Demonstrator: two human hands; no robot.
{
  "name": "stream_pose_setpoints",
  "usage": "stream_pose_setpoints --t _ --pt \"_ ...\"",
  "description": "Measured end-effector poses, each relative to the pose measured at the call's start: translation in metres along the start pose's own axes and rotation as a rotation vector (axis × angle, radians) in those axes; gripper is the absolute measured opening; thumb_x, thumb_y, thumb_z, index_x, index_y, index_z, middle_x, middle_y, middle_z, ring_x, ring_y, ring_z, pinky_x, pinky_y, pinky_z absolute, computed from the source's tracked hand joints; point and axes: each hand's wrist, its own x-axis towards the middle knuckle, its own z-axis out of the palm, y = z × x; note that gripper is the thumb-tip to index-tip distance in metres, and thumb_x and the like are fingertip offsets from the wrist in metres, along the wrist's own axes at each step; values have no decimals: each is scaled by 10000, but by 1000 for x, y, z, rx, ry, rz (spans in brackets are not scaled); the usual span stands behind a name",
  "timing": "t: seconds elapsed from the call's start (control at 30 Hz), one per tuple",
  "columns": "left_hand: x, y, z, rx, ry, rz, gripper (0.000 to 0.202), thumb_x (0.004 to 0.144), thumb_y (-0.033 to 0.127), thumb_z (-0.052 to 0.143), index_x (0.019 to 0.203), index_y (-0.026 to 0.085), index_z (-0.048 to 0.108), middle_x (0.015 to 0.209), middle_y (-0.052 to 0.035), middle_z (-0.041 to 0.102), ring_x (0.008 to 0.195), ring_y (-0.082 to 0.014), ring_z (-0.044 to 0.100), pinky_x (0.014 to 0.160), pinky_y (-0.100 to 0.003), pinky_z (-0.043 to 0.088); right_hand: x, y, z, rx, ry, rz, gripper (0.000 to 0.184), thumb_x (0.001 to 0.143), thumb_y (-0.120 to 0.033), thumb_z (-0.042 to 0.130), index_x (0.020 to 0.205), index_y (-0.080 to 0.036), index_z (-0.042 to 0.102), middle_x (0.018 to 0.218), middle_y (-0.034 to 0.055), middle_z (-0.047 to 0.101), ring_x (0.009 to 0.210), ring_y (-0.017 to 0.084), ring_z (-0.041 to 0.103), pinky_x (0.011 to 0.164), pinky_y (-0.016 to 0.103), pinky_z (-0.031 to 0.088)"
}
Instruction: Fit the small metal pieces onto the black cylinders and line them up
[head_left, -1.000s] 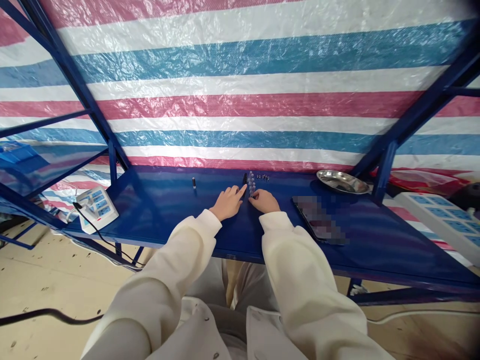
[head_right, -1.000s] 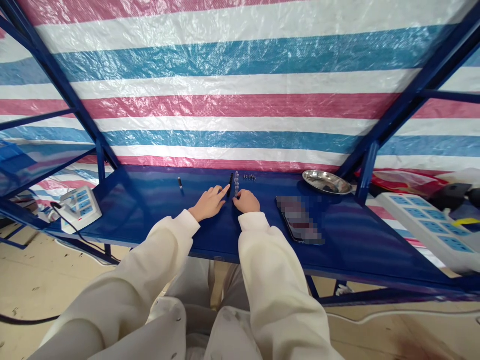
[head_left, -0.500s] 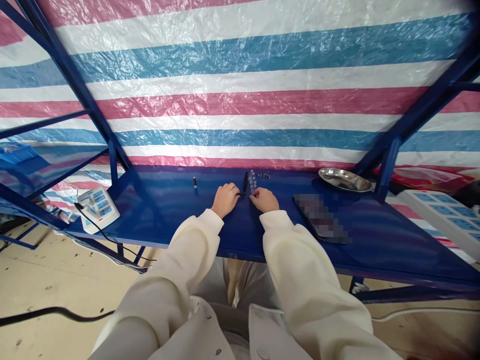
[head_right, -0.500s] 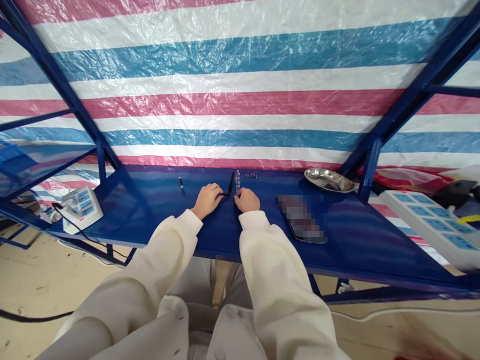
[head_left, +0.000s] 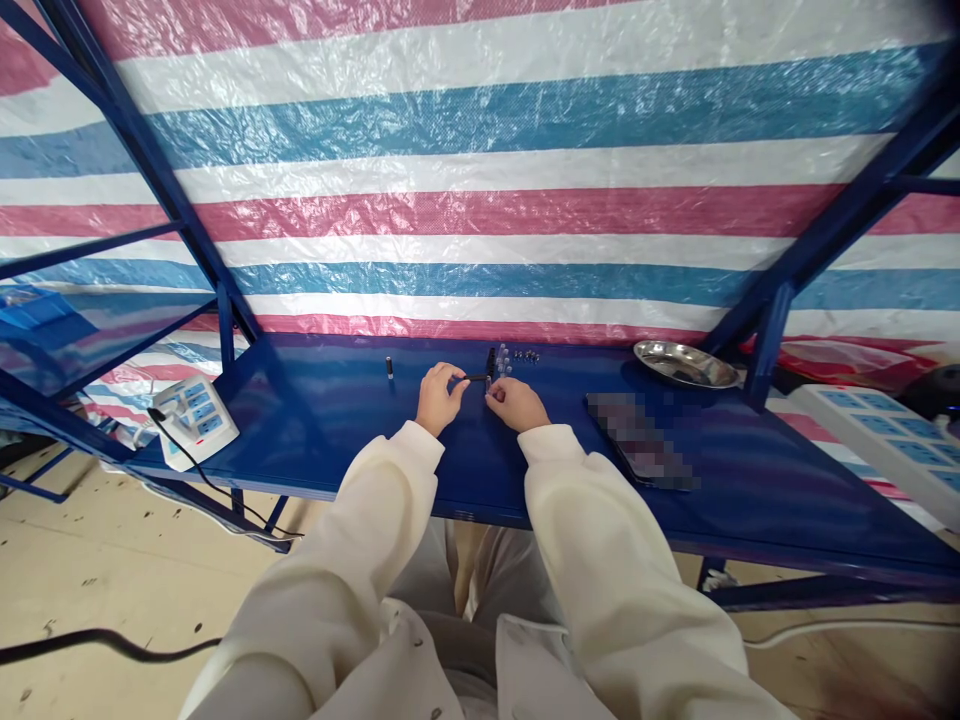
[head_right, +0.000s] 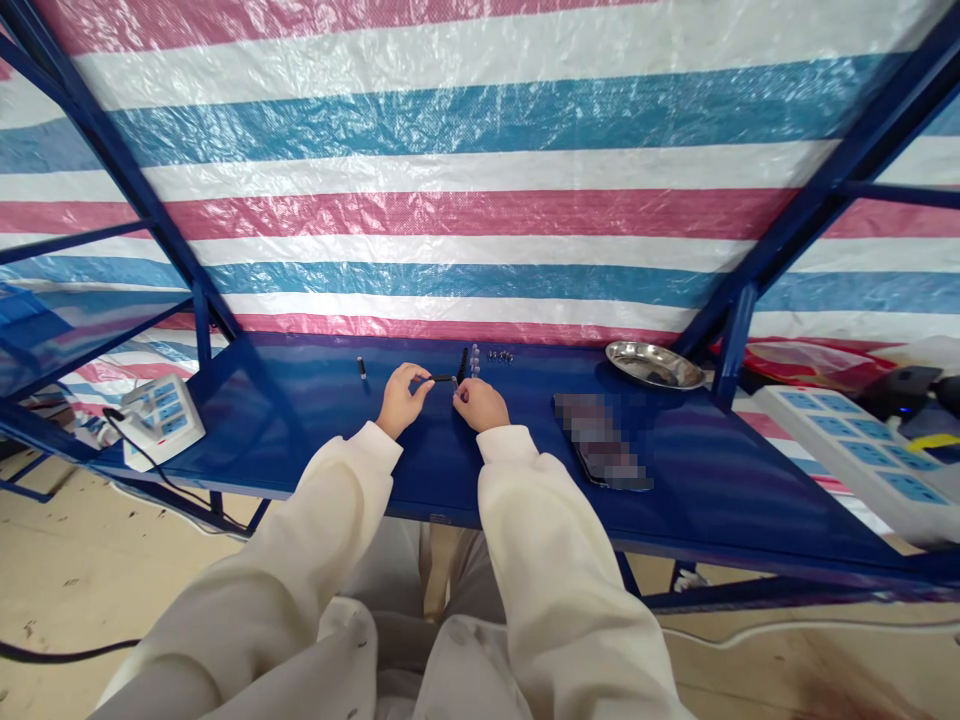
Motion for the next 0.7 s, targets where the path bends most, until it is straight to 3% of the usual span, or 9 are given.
stream_pose_setpoints --t 0.33,0.57,0.7 --pt "-1 5 -5 15 62 81 141 860 255 539 932 188 639 965 -68 626 921 -175 571 870 -336 461 -4 -7 -2 -69 -13 -33 94 795 -222 525 799 -187 613 818 31 629 731 140 542 628 241 342" --pt "-4 9 -7 52 1 203 272 895 277 477 1098 196 639 996 -77 608 946 -163 564 893 -320 458 -5 -9 -2 -118 -40 -44 98 802 -225 514 805 -184 603 858 44 634 764 152 560 620 245 339" --pt "-4 9 -7 84 -63 209 276 901 262 454 1073 198 660 964 -75 621 920 -167 567 876 -339 459 -4 -9 -1 -97 -41 -44 84 793 -232 522 787 -189 595 850 38 635 763 152 559 624 244 337"
